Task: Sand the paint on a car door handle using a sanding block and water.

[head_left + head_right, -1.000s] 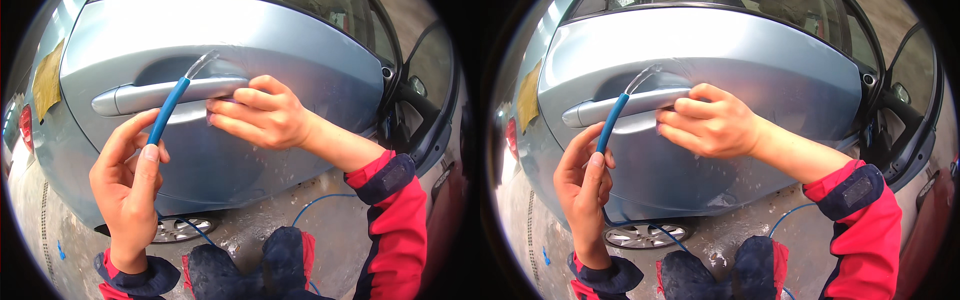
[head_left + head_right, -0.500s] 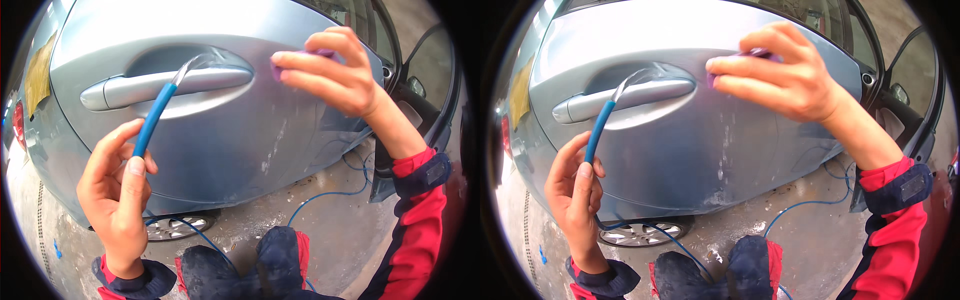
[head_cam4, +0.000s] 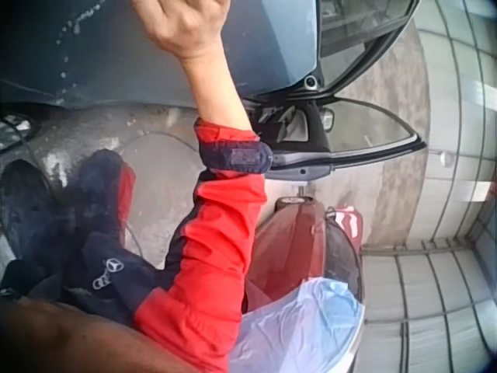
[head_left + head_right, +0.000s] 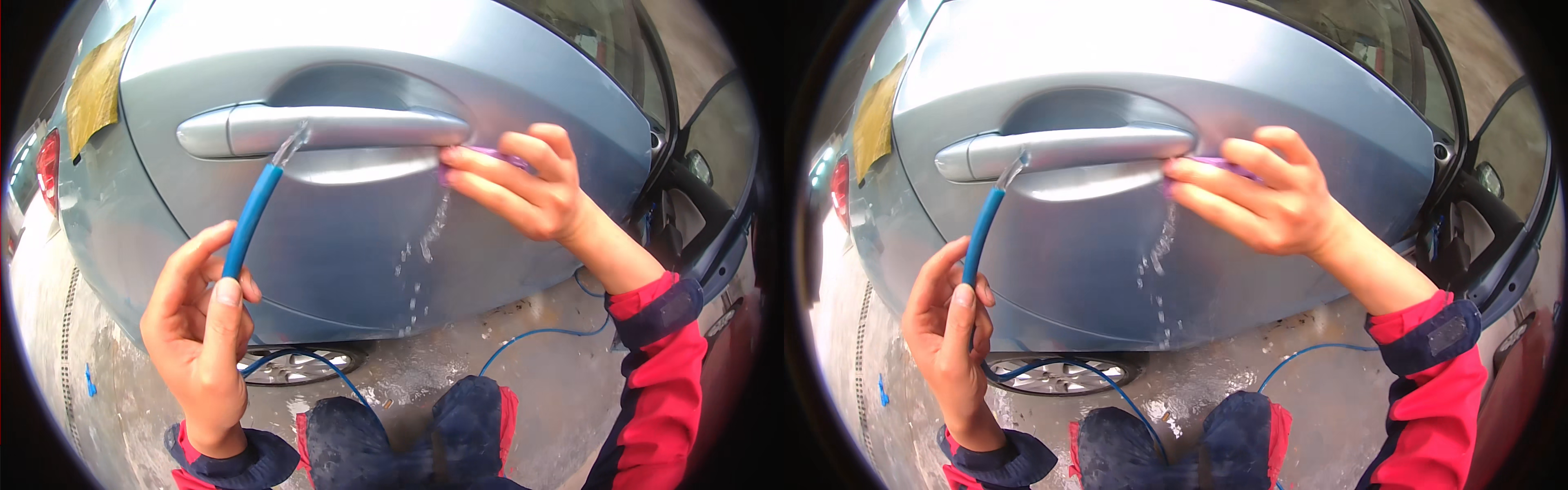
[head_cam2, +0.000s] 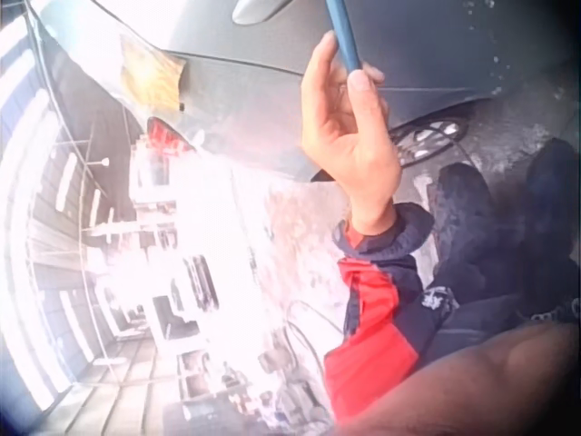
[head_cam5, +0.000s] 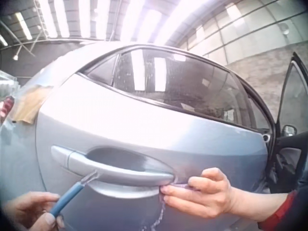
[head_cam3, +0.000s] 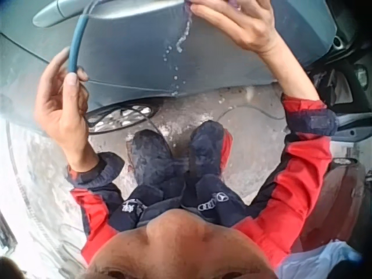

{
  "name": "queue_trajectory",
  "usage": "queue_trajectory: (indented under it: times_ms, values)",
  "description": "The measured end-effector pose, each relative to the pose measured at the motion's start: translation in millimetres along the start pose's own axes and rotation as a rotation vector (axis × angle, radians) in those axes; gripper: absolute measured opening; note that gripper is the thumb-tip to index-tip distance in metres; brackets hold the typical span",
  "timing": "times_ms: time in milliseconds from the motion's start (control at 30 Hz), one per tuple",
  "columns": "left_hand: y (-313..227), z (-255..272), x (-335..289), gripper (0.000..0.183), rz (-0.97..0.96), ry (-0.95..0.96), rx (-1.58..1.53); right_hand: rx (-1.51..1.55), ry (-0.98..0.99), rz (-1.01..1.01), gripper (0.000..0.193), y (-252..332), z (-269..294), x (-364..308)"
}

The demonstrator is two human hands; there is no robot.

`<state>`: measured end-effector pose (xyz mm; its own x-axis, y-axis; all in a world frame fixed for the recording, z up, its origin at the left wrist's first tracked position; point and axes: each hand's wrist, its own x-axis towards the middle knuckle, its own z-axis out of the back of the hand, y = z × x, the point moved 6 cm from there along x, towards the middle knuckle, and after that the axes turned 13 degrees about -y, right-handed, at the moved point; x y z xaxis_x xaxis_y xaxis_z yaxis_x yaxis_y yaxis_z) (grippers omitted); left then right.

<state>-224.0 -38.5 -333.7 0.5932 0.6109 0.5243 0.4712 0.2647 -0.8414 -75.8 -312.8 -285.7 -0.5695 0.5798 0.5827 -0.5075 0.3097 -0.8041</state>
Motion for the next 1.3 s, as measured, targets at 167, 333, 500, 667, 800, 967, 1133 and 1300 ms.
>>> queue_trajectory:
  times_ms: [167, 333, 500, 667, 800, 967, 1133, 1300]
  values:
    - [0.0, 5.0, -4.9, 0.038, -0.019, 0.012, 0.0, 0.054, -0.112, -0.099, 0.019, 38.7, -41.2, 38.2]
    - [7.3, -7.8, -1.7, 0.039, 0.001, 0.009, -0.09, 0.052, -0.052, -0.133, 0.023, 48.9, -49.5, 49.9]
    - [4.4, -3.5, 2.3, 0.039, -0.028, -0.016, -0.051, -0.086, 0.005, -0.042, 0.021, 19.0, -14.7, 12.9]
    - [-2.0, -27.0, -3.8, 0.039, -0.042, 0.008, -0.064, 0.027, -0.073, -0.036, 0.016, 22.4, -31.3, 35.4]
    - [4.9, -27.5, -7.7, 0.039, -0.048, 0.008, -0.035, 0.025, -0.025, 0.063, 0.009, -11.1, 2.7, -0.3]
    - [6.9, -21.3, -14.7, 0.04, 0.001, -0.005, -0.003, 0.093, -0.049, 0.193, 0.008, -30.4, 11.6, 8.4]
    - [4.7, -23.5, -16.2, 0.04, 0.057, 0.023, 0.04, 0.105, 0.017, 0.082, 0.018, -74.4, 33.1, 12.9]
    - [-31.9, -48.4, 1.1, 0.042, 0.229, 0.11, 0.048, 0.254, 0.028, -0.066, 0.013, -75.5, 1.3, 22.0]
